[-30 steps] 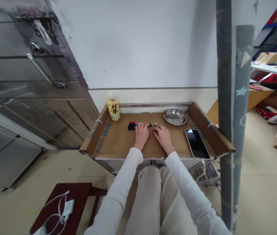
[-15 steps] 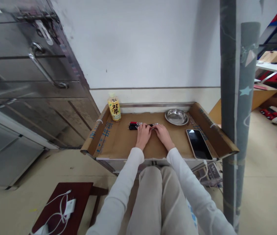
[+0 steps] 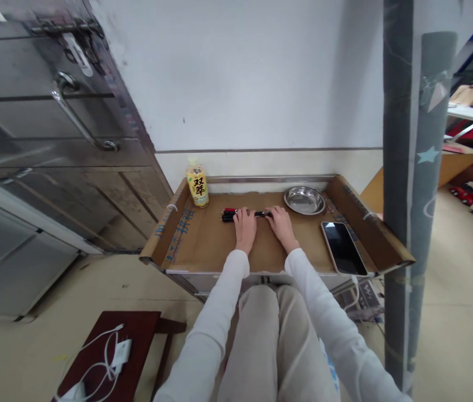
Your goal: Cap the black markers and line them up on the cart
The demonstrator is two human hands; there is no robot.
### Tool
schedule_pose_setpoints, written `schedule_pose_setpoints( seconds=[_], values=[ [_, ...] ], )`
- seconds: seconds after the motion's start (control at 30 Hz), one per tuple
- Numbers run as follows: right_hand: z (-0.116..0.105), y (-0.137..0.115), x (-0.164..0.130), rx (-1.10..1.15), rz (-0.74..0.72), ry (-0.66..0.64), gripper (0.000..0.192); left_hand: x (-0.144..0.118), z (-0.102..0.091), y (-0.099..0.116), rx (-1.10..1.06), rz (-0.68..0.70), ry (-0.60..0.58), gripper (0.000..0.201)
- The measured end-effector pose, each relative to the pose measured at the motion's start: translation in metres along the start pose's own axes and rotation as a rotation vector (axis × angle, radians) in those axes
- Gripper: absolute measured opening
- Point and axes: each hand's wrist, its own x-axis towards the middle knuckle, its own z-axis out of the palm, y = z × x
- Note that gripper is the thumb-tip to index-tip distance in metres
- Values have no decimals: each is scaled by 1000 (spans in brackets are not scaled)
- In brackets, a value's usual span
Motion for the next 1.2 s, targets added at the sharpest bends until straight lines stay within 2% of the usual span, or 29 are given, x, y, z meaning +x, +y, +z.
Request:
schedule_pose_setpoints(
  seconds=[0.17, 0.3, 0.43, 0.6, 0.7, 0.87, 0.97, 1.1, 1.2],
  values=[
    [2, 0, -1, -14, 25, -6, 23, 2, 2, 0, 42, -29, 18, 32],
    [1, -1, -4, 19, 27, 55, 25, 2, 1, 1, 6, -44, 30, 33],
    [-8, -1, -14, 110, 58, 136, 27, -6, -6, -2, -76, -90, 91, 32],
    [-20, -1, -37, 278, 77, 171, 28, -24, -19, -25, -116, -183, 149, 33],
    [-22, -4, -44, 381, 97, 156, 27, -29, -24, -42, -87, -200, 115, 33],
    [-19, -17, -41, 553, 114, 87, 25, -33, -25, -59, -44, -117, 27, 25],
    [-13, -27, -36, 688, 163, 61, 25, -37, -27, -64, -103, -59, -47, 22],
    [-4, -40, -30, 934, 294, 34, 31, -39, -29, -60, -413, 92, -148, 19],
    [0, -45, -25, 1069, 381, -6, 32, -35, -30, -47, -677, 206, -137, 21]
  ],
)
